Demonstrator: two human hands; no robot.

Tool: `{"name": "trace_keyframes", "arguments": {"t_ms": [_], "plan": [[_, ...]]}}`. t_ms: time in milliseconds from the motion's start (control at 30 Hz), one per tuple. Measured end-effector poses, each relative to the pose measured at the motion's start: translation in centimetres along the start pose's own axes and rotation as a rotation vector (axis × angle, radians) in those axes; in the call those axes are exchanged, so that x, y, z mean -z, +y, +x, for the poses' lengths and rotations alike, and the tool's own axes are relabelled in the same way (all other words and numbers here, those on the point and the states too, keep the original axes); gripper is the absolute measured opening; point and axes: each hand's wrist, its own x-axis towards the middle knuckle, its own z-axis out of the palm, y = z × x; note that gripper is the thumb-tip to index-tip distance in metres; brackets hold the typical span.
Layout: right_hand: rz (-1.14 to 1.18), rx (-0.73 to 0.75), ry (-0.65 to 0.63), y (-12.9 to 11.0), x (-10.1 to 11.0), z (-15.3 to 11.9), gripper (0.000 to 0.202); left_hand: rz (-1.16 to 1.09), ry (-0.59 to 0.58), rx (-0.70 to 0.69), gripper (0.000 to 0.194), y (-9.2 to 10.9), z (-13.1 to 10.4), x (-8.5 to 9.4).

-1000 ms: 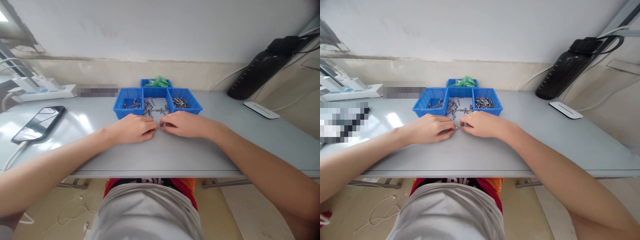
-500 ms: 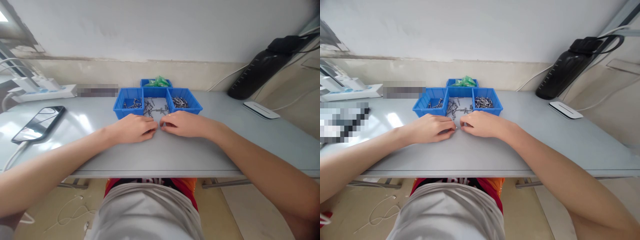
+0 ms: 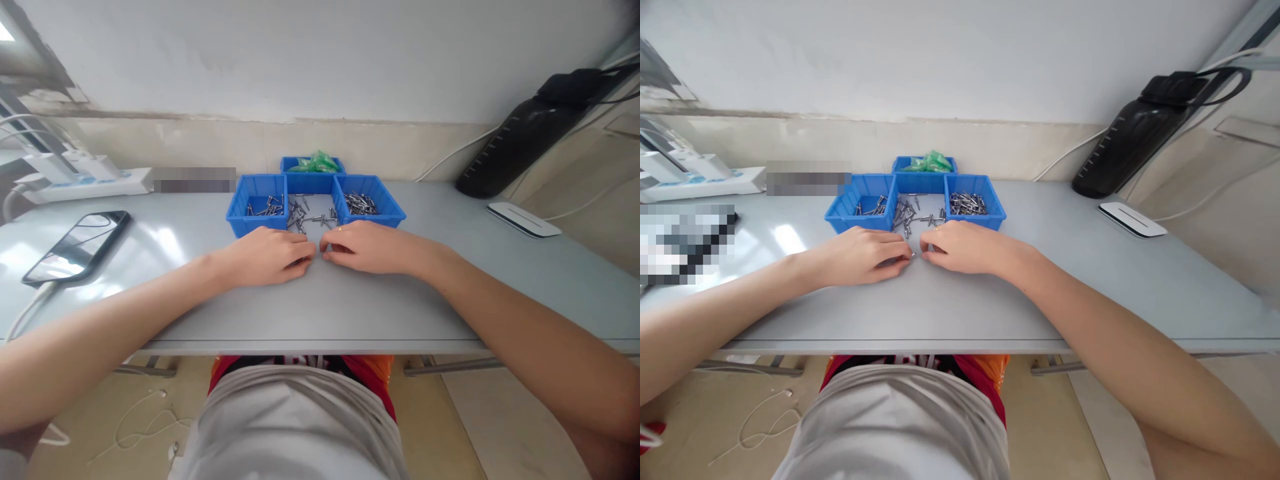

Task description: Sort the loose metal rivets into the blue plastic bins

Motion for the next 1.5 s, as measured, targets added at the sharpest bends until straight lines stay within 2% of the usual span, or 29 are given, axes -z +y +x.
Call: {"name": "trace_keyframes", "arguments": {"t_ms": [1500], "plan": [[-0.018, -0.034, -0.04, -0.1, 0.45, -0.17, 0.019, 0.01, -0.034, 0.017, 0.02, 0.0, -0.04, 0.09]]}}
